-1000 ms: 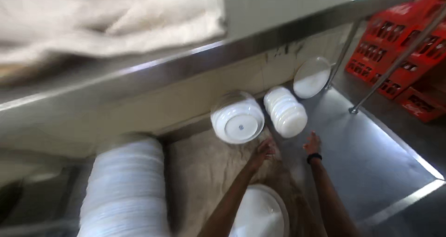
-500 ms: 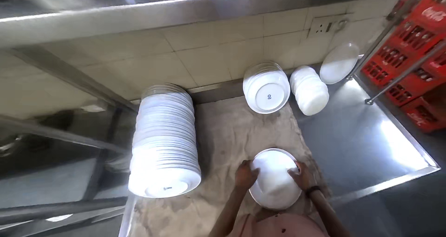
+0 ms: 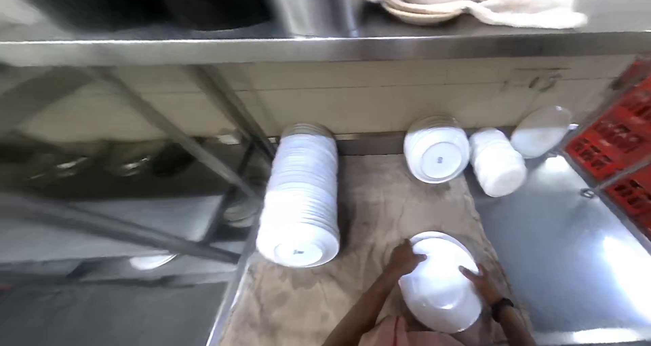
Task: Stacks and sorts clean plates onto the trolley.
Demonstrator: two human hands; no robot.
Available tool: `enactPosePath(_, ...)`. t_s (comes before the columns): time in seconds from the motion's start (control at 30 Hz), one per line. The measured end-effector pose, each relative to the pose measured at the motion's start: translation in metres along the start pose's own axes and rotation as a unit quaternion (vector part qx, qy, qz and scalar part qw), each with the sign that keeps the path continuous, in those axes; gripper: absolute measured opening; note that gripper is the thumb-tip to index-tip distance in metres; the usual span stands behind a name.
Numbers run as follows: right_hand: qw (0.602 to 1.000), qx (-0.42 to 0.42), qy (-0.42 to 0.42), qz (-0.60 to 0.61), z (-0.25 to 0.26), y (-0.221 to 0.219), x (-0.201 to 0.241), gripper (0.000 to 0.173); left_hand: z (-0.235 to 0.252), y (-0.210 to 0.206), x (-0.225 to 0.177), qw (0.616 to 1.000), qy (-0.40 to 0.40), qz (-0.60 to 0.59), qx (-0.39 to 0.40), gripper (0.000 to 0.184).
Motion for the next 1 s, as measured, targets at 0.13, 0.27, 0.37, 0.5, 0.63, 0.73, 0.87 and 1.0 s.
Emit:
enactPosePath(0.13,0.999,0.049,0.019,-0.014,-0.003,-0.021,0.019,0.064,-0.027,0.028,0.018,0.998,0.003,-0.047,-0.038,0.077)
enactPosePath(0.27,0.986,0.135,0.100,0.012,-0.010,-0.065,0.069,0.052,-0.056,0.068,0.061,0.992,0.012,-0.101,-0.076,0.064)
enactPosePath(0.37,0.957,0.237,0.163,0.028,-0.005,-0.113,0.097,0.055,-0.080,0.091,0.107,0.981,0.005,-0.177,-0.082,0.062)
enactPosePath(0.5,0.933,0.335,0.125,0.040,-0.021,-0.183,0.121,0.046,-0.132,0.112,0.173,0.967,0.029,-0.247,-0.060,0.054)
enactPosePath(0.63,0.912,0.399,0.090,0.015,-0.038,-0.245,0.131,0.050,-0.182,0.122,0.242,0.929,0.027,-0.364,-0.058,0.048)
enactPosePath(0.73,0.900,0.427,0.087,-0.009,-0.053,-0.279,0.145,0.053,-0.208,0.133,0.274,0.898,0.015,-0.432,-0.086,0.043)
enactPosePath(0.87,0.890,0.453,0.007,0.049,-0.055,-0.318,0.140,0.051,-0.213,0.138,0.307,0.835,0.008,-0.527,-0.158,0.039)
enactPosePath(1.0,0.872,0.433,-0.149,0.171,-0.063,-0.333,0.147,0.044,-0.195,0.146,0.327,0.779,0.122,-0.581,-0.202,0.038)
Point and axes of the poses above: each hand's wrist, its own z-axis towards the middle knuckle, its own y-axis out of the back of the hand, x = y × z, the point moved 3 cm from there along z, towards the middle knuckle, and after that the axes turned 3 degrees about x, right-handed, at the moved point
